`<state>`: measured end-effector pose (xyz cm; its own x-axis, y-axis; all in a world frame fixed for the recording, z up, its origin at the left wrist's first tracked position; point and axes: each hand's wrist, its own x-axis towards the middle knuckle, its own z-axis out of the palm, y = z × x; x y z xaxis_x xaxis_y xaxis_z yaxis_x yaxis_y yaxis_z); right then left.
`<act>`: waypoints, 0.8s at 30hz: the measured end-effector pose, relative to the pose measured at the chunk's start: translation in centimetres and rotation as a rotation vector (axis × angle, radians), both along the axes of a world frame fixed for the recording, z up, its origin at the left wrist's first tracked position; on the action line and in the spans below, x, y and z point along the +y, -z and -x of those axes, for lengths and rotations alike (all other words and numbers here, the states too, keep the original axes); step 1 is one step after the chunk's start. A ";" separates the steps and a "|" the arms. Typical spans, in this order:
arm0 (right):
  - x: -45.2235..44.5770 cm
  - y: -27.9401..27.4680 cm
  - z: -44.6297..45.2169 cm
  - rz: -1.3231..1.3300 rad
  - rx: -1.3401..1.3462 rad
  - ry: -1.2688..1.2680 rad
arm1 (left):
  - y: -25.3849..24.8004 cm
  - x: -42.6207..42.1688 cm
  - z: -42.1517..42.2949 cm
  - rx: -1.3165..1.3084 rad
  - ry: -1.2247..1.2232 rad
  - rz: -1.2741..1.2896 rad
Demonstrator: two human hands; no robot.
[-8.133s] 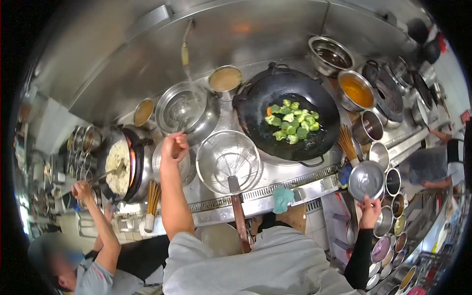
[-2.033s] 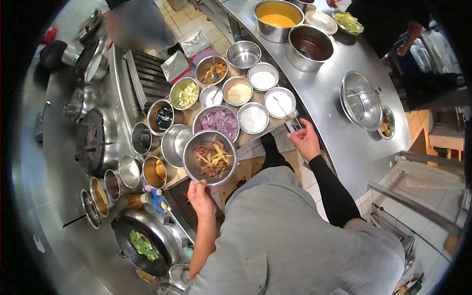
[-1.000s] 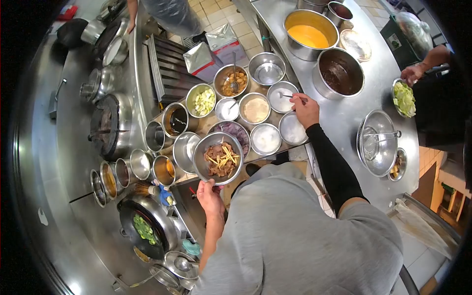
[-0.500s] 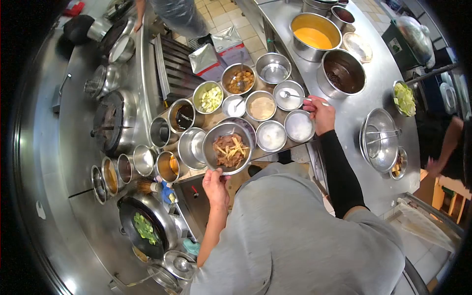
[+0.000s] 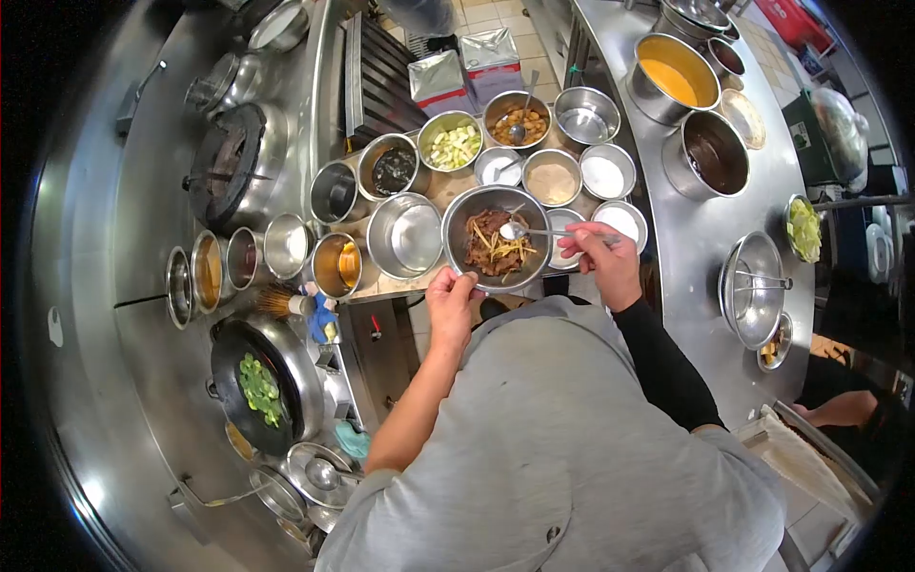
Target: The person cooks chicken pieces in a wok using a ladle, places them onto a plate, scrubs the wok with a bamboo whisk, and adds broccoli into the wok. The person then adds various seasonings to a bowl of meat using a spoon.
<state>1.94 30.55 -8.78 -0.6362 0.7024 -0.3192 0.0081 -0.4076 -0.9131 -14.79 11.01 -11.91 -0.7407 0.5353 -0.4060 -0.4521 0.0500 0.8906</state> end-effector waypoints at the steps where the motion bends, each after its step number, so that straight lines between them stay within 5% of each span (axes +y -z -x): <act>1: -0.4 -0.3 0.1 -0.082 -0.065 -0.062 | -0.1 -0.2 0.0 0.005 0.010 -0.002; 5: -0.9 -2.6 -0.2 -1.091 0.023 -0.312 | 0.6 -0.8 0.1 -0.003 -0.033 -0.042; 10: 0.7 -2.6 -3.2 -0.956 -0.268 -0.063 | 1.5 -2.8 0.6 0.043 -0.103 0.016; 15: 2.6 4.7 -5.6 -0.673 -0.477 -0.049 | 1.3 -4.4 0.7 -0.006 -0.116 0.071; 24: 1.7 8.4 -5.5 -0.450 -0.373 0.136 | 0.9 -4.7 0.1 -0.027 -0.111 0.079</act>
